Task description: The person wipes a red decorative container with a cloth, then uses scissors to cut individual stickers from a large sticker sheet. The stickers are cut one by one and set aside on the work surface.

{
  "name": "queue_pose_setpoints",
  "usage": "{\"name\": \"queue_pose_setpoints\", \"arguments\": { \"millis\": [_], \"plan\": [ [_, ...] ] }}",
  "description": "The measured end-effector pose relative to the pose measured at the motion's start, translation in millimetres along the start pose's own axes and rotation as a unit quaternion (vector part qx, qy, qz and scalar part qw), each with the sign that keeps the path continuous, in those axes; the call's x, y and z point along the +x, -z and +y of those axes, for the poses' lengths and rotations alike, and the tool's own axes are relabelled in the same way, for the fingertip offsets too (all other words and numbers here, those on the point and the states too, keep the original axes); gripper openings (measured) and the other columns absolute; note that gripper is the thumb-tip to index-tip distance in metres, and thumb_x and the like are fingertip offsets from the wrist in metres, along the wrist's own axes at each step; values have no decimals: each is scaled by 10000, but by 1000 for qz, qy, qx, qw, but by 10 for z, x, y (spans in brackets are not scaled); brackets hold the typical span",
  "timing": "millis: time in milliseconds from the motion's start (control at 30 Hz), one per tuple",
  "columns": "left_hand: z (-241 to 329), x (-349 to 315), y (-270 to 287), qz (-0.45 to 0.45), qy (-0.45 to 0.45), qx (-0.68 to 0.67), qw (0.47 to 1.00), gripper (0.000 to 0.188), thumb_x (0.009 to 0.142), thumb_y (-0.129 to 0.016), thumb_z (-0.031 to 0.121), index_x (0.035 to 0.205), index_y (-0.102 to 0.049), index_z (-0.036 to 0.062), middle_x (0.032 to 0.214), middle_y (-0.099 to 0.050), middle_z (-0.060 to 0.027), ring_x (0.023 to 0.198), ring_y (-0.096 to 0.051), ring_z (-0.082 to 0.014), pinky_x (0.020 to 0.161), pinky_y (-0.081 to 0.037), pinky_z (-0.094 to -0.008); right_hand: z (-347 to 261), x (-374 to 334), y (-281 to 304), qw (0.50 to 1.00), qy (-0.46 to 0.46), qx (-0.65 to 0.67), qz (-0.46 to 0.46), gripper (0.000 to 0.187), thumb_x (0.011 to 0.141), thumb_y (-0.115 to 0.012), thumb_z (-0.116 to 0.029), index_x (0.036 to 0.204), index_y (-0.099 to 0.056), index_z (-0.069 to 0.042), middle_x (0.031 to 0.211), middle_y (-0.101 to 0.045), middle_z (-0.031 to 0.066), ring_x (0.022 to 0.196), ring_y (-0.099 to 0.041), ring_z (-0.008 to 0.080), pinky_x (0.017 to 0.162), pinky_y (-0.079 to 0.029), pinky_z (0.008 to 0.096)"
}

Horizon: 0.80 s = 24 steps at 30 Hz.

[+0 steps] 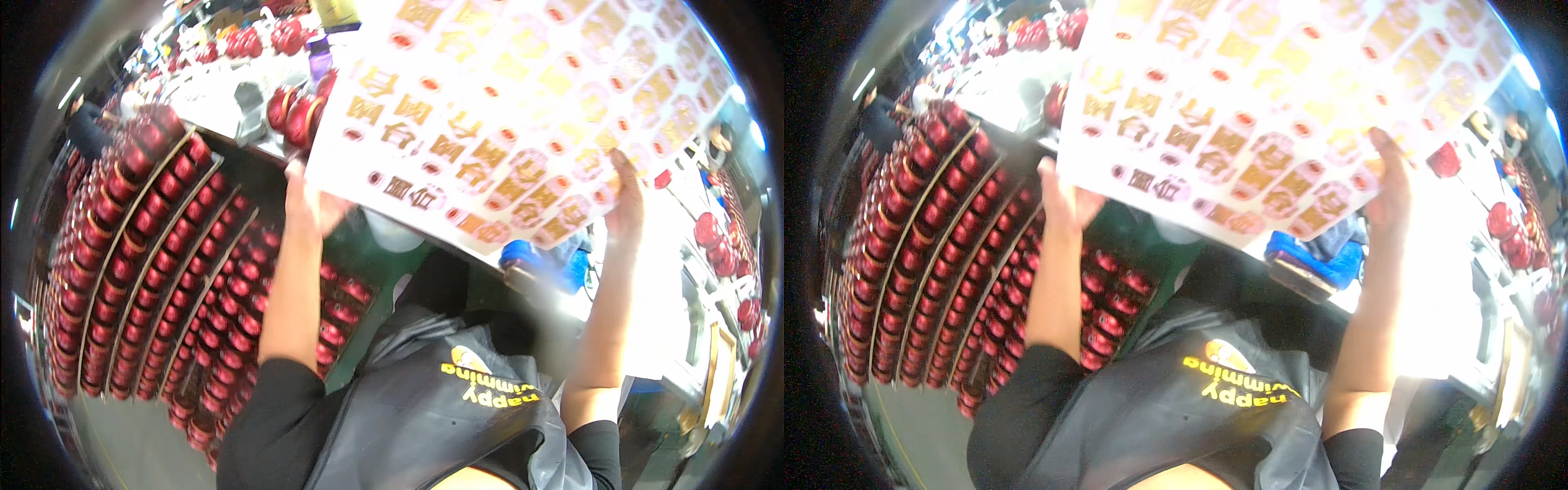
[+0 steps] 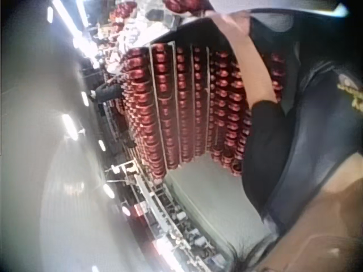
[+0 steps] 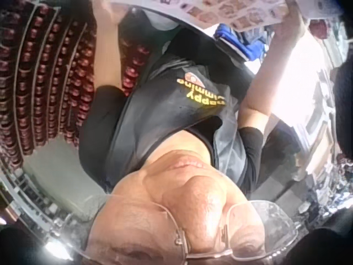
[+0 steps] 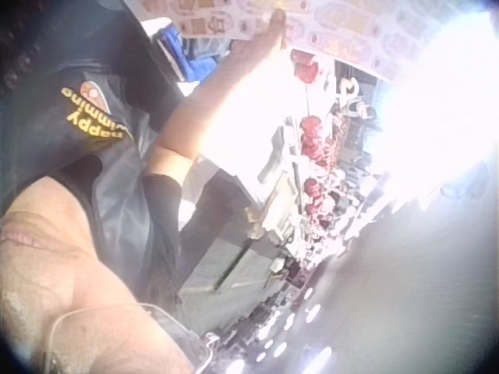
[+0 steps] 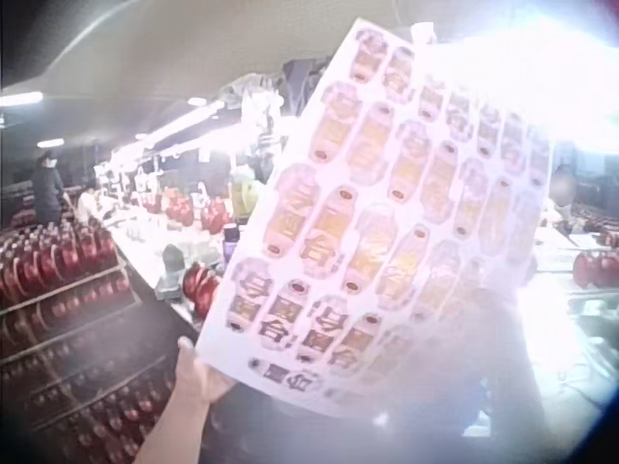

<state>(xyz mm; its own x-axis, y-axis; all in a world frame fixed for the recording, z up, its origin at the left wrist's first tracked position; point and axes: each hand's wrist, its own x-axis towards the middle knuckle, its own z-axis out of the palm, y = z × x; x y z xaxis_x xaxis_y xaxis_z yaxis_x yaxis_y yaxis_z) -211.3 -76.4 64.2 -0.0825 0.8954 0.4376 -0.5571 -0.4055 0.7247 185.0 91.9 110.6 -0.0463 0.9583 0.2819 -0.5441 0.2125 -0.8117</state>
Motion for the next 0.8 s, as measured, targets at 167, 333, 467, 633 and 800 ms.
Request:
{"name": "queue_pose_setpoints", "arguments": {
  "millis": [167,333,467,633,800],
  "plan": [
    [-644,-263,-425,37,-170,-99,980,771,918,-540,540,1469,-289,63,1453,-417,-81,1340,-389,-267,1102,-326,-471,278,-227,-331,999,6,34,25,325,842,-663,-68,1147,-587,16,1069,-637,137,959,-636,245,820,-539,392],
    [-746,-97,-565,118,-152,-45,980,510,971,-493,177,1425,-335,8,1370,-478,-130,1262,-470,-268,1070,-364,-448,394,-474,-395,988,32,147,19,328,840,-630,-4,1159,-558,28,1076,-623,132,997,-619,251,874,-518,409],
    [-551,75,-508,148,-150,30,977,404,968,-521,171,1333,-456,9,1259,-555,-112,1171,-542,-256,994,-440,-431,474,-648,-454,987,33,160,13,353,856,-619,0,1198,-534,6,1115,-606,117,1036,-603,237,914,-499,394],
    [184,196,174,177,-99,87,975,401,881,-677,119,1235,-531,-2,1119,-612,-84,1019,-607,-218,904,-503,-402,226,-579,-61,965,31,231,-121,562,906,-582,-326,1347,-423,-17,1332,-506,107,1221,-482,281,1040,-376,466],
    [722,108,686,163,-24,161,973,411,853,-714,137,1220,-560,33,1085,-637,-56,997,-623,-204,891,-510,-373,-279,-341,878,972,3,122,-200,1120,807,-480,-766,1469,-181,86,1515,-293,210,1385,-329,316,1135,-265,460]
  ]
}}
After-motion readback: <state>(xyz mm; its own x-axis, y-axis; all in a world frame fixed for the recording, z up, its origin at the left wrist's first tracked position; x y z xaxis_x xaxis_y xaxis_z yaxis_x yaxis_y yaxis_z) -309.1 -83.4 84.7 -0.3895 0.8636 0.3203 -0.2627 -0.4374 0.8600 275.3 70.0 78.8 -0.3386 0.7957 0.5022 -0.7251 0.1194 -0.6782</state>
